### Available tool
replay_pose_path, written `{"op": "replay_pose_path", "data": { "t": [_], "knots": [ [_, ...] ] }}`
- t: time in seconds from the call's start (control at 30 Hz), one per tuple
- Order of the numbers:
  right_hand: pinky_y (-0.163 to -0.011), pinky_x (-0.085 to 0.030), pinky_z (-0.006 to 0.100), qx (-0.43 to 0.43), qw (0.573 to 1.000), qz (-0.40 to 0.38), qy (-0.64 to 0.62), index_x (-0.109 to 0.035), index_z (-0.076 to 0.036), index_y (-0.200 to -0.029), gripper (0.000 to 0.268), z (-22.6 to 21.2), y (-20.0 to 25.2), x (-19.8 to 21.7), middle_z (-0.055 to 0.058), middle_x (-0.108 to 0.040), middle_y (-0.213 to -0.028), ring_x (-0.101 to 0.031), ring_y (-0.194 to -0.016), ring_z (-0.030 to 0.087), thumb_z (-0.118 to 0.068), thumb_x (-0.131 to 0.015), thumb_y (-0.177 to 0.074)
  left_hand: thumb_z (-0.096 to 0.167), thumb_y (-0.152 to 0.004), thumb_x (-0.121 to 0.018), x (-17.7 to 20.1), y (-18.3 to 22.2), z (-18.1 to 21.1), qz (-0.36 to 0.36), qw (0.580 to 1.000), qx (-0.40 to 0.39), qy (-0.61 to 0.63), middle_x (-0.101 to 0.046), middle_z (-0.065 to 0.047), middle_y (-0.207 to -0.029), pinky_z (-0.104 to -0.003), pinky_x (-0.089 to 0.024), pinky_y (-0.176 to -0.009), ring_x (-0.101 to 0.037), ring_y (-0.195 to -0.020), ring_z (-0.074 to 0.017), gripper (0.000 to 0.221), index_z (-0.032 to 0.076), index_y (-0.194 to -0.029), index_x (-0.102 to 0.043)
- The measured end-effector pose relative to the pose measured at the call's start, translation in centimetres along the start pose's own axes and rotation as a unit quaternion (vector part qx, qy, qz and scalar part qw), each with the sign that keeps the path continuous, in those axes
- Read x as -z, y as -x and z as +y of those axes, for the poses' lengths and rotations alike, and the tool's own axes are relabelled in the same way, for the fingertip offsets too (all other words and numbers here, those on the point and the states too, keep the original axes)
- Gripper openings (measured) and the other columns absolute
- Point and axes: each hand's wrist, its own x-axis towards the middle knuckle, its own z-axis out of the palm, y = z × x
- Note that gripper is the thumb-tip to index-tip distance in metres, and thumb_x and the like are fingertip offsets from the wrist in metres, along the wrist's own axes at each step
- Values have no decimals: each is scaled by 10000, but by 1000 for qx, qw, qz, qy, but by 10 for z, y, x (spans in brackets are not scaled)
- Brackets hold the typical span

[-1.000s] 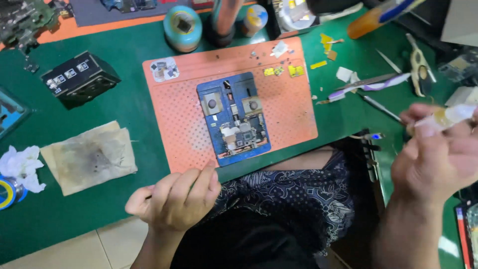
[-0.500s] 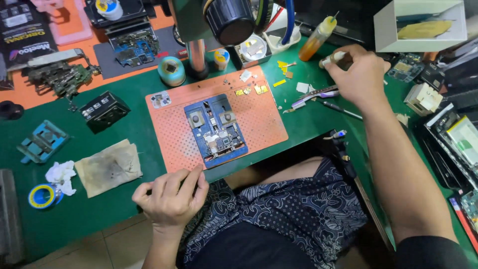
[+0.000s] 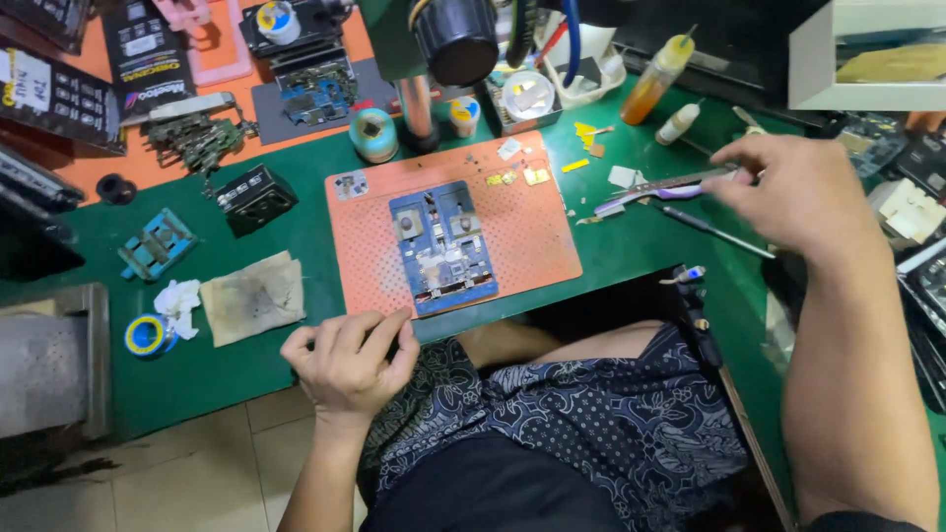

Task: Repairing a mobile phone motherboard by desoldering and soldering components using a heat gun, tweezers, and soldering iron.

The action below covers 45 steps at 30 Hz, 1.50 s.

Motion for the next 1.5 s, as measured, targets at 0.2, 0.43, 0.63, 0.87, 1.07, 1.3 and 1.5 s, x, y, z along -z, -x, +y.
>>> {"op": "replay_pose_path", "data": {
  "t": [0.2, 0.43, 0.63, 0.87, 1.07, 1.3, 1.5],
  "knots": [
    [-772, -402, 400, 17, 987, -152, -49, -503, -171, -1218, 394, -14, 6, 3, 106, -646, -906, -561, -869, 306, -262, -464, -837, 180, -715, -640, -2, 1, 4, -10, 1000, -19, -17, -586, 62, -665, -309, -234, -673, -509, -587, -122, 46, 198, -698, -678],
    [-703, -416, 431, 24, 990, -140, 1, -604, -158, -981, 254, -8, 1, -9, 80, -596, -959, -521, -890, 306, -233, -386, -875, 202, -738, -644, -5, 7, 4, -16, 999, -11, -27, -591, 60, -691, -319, -230, -688, -506, -602, -128, 42, 198, -721, -683],
    [-662, -440, 447, 20, 992, -110, 67, -600, -140, -945, 258, -3, 0, -17, 83, -620, -911, -559, -831, 318, -220, -364, -880, 200, -727, -643, -5, 6, 4, -16, 1000, 0, -26, -590, 64, -685, -319, -240, -687, -507, -601, -130, 40, 203, -719, -682],
    [-698, -450, 464, 54, 996, -50, 50, -573, -271, -1073, 318, -58, -12, -24, -6, -585, -1083, -546, -943, 307, -346, -392, -823, 196, -707, -633, 2, 0, 1, 1, 1000, 8, -6, -563, 81, -647, -307, -252, -655, -492, -566, -128, 30, 213, -690, -650],
    [-558, -488, 452, 42, 984, -59, 164, -583, -246, -990, 273, -94, -39, -32, 142, -642, -829, -616, -770, 368, -315, -361, -847, 214, -718, -620, 7, 0, -6, 26, 1000, 6, 9, -553, 82, -645, -287, -256, -642, -470, -550, -103, 37, 230, -685, -628],
    [-519, -479, 409, 44, 973, -40, 224, -630, -234, -911, 285, -98, -46, -41, 101, -654, -774, -637, -690, 343, -277, -352, -865, 194, -720, -615, 10, 2, -14, 51, 999, 8, 13, -558, 87, -651, -269, -260, -643, -488, -550, -98, 66, 226, -661, -614],
    [-496, -458, 378, 37, 967, -76, 242, -566, -100, -798, 248, -98, -42, -38, 100, -648, -749, -629, -652, 327, -196, -344, -852, 202, -731, -605, 9, 3, -16, 57, 998, 8, 4, -549, 90, -652, -268, -257, -648, -480, -546, -90, 70, 234, -670, -619]
  ]
}}
